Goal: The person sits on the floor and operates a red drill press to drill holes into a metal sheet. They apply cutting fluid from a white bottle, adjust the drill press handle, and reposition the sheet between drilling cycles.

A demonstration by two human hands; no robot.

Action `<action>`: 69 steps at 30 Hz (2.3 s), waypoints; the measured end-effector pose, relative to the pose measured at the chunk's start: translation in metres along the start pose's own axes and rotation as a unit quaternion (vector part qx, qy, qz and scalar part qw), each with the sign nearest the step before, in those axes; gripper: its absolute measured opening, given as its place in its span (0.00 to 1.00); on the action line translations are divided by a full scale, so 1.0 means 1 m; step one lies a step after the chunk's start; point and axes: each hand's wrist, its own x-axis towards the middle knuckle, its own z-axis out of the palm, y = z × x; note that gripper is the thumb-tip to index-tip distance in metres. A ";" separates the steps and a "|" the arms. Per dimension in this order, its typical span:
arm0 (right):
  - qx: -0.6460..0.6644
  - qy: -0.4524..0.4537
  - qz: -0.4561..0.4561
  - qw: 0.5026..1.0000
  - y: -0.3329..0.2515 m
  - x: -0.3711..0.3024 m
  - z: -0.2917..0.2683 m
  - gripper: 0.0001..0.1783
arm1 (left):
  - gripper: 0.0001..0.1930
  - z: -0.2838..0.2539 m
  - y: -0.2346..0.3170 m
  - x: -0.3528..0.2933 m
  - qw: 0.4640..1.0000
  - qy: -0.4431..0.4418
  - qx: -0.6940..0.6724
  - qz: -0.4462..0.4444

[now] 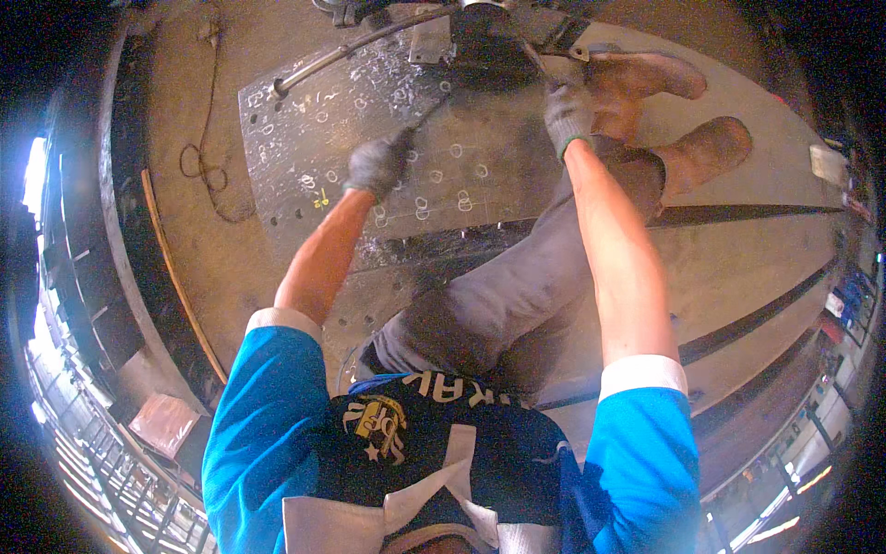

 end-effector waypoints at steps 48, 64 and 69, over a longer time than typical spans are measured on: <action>-0.094 0.126 -0.111 0.981 -0.078 -0.018 -0.081 0.12 | 0.23 -0.042 -0.110 0.069 0.951 0.008 -0.095 -0.293; 0.018 0.008 0.070 0.997 -0.112 -0.015 -0.109 0.19 | 0.24 -0.027 0.013 0.064 0.755 0.088 -0.611 -0.219; 0.022 0.001 0.081 0.996 -0.117 -0.016 -0.111 0.20 | 0.19 -0.030 0.011 0.040 0.913 0.099 -0.333 -0.213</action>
